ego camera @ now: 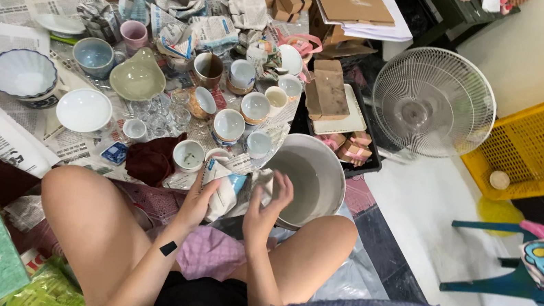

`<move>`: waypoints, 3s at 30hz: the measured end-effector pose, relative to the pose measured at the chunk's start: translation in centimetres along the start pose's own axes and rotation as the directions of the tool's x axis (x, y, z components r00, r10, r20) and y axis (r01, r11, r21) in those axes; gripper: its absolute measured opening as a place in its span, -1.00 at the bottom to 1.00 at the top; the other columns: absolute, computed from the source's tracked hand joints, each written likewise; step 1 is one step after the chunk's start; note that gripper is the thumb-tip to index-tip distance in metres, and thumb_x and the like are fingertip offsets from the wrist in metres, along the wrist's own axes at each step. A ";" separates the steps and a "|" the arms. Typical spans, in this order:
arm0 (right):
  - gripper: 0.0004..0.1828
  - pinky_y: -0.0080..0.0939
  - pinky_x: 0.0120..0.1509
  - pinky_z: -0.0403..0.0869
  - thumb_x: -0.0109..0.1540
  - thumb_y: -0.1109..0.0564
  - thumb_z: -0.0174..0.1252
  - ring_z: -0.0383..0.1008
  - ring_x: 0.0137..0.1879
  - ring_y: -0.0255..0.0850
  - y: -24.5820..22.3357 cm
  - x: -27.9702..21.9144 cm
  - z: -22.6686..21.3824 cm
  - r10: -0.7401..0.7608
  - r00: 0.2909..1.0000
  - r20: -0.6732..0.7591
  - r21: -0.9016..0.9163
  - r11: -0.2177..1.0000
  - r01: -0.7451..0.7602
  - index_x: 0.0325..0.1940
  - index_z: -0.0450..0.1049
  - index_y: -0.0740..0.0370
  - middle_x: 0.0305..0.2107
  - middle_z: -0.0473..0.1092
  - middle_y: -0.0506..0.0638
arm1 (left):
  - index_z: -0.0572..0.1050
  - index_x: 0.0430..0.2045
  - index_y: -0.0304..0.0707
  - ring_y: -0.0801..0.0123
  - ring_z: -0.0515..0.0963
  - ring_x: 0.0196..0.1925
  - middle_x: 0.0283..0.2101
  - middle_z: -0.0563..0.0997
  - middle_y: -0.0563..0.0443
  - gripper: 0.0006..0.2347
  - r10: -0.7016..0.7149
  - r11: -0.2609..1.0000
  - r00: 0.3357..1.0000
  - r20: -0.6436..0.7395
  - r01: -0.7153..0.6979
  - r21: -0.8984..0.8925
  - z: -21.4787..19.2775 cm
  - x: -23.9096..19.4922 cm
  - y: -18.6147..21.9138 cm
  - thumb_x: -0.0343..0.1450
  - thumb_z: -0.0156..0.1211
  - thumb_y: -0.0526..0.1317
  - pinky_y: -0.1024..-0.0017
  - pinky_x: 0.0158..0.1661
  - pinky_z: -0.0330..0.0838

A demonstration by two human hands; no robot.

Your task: The person sits on the floor and unwraps numerous small ceramic bowls and cups from newspaper. They remove the paper, place the unwrapped items on the table, and discard the newspaper into a nearby basket. The process is repeated for multiple items.

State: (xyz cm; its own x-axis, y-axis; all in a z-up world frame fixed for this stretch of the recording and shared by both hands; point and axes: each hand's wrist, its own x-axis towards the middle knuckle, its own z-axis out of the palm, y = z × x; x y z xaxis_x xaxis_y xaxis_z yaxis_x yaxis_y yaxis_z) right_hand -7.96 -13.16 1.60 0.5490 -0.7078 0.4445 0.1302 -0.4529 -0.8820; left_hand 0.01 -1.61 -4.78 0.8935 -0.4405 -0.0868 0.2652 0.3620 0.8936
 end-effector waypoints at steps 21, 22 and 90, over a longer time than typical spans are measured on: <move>-0.49 0.09 0.27 0.45 0.23 0.22 0.24 0.34 0.33 0.35 -6.9 2.8 0.8 -0.010 0.846 0.533 -0.219 0.964 0.150 0.29 0.43 0.17 0.40 0.08 0.38 | 0.43 0.13 -0.41 0.40 0.59 0.03 0.06 0.61 -0.04 -0.55 -0.214 0.933 0.955 -0.206 0.137 -0.332 -1.6 0.6 -1.9 0.57 -0.15 0.03 0.43 0.03 0.45; -0.52 0.07 0.27 0.46 0.21 0.19 0.29 0.39 0.30 0.31 -6.9 3.1 0.8 -0.009 0.830 0.558 -0.195 0.971 0.142 0.23 0.47 0.18 0.33 0.16 0.33 | 0.44 0.12 -0.41 0.41 0.60 0.01 0.04 0.62 -0.03 -0.56 -0.188 0.941 0.960 -0.208 0.115 -0.320 -2.1 0.7 -2.2 0.57 -0.13 0.02 0.44 0.02 0.45; -0.81 0.19 0.34 0.29 0.22 -0.06 0.27 0.41 0.22 0.13 9.2 18.0 30.2 -0.178 0.738 0.651 -0.416 0.730 0.543 -0.23 0.67 0.03 -0.10 0.56 -0.03 | 0.32 0.29 -0.43 0.33 0.62 0.02 0.13 0.56 -0.10 -0.60 0.228 0.845 0.380 -0.897 -0.535 -0.012 -22.2 -5.8 10.9 0.61 0.08 -0.14 0.37 -0.08 0.55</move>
State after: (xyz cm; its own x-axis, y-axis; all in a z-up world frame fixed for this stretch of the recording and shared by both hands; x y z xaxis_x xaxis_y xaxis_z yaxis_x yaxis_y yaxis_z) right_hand 28.00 -13.68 -3.23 0.9194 -0.0887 0.3831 0.0497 -0.9401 -0.3372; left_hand 5.77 23.10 -4.31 0.7244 0.6519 -0.2240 -0.2498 0.5511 0.7961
